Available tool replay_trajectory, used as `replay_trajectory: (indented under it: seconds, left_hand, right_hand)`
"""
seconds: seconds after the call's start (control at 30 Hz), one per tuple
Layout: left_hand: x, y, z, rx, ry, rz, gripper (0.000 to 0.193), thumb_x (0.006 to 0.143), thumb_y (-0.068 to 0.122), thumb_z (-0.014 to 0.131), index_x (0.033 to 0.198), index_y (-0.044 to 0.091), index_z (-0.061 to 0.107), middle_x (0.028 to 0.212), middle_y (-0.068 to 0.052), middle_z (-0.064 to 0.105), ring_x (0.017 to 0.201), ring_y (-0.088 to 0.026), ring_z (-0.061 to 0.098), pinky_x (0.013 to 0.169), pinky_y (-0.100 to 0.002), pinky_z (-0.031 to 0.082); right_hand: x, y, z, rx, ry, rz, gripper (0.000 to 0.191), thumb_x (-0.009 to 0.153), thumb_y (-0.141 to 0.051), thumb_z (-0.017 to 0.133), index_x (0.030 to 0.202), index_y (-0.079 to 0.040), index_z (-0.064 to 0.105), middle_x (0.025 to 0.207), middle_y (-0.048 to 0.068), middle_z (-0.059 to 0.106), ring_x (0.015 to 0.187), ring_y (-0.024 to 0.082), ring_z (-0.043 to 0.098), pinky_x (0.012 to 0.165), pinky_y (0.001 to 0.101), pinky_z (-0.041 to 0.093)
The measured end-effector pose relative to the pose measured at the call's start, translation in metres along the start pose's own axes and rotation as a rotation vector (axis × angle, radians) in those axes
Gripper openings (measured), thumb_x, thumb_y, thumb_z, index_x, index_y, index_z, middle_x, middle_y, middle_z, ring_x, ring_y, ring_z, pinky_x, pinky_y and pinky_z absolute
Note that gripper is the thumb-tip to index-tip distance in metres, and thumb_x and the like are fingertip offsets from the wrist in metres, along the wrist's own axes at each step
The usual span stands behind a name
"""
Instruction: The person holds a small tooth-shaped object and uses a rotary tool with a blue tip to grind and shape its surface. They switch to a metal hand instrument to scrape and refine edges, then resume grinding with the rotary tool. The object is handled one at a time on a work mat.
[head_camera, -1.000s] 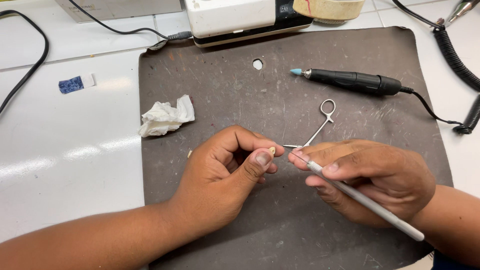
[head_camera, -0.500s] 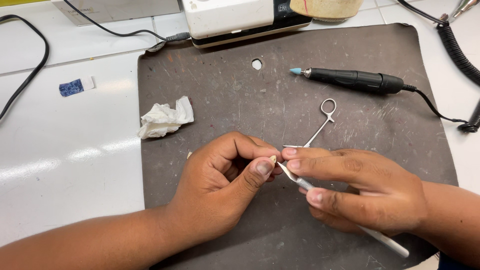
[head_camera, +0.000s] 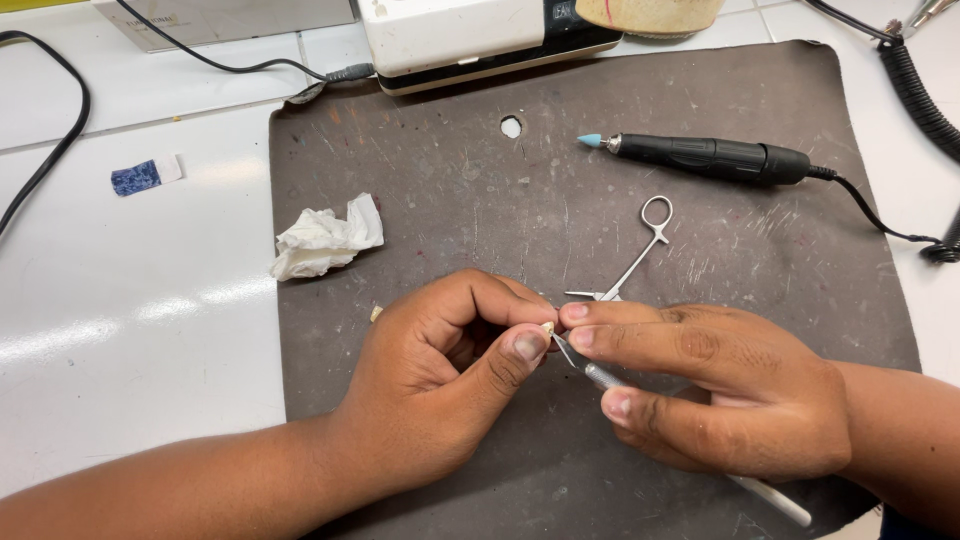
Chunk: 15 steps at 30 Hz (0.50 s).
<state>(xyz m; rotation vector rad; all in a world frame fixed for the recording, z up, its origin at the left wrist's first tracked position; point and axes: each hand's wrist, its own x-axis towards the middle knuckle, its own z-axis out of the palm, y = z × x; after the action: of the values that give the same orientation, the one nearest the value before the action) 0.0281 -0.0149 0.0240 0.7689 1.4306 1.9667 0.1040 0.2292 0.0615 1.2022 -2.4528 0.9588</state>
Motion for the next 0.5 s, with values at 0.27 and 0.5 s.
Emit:
replay_trajectory:
  seconds: [0.27,0.5]
  left_hand:
    - [0.0001,-0.0002,-0.0001,-0.016,-0.024,-0.034,0.015,0.106,0.012,0.061,0.113,-0.001,0.066,0.108,-0.01,0.073,0.097,-0.009,0.069,0.087,-0.025,0.06]
    - [0.0001,0.0023,-0.0006,0.011,-0.047,-0.065,0.018,0.106,0.015,0.061,0.113,0.0,0.067,0.103,-0.008,0.073,0.091,-0.008,0.066,0.08,-0.024,0.058]
  right_hand:
    - [-0.002,-0.0015,-0.0014,-0.012,0.008,0.015,0.035,0.089,-0.001,0.074,0.12,-0.001,0.06,0.135,0.024,0.055,0.119,0.037,0.068,0.094,0.0487,0.057]
    - [-0.0031,-0.0047,-0.0027,0.083,-0.007,0.075,0.029,0.09,0.001,0.074,0.115,0.003,0.061,0.134,0.027,0.057,0.106,0.024,0.076,0.085,0.0403,0.061]
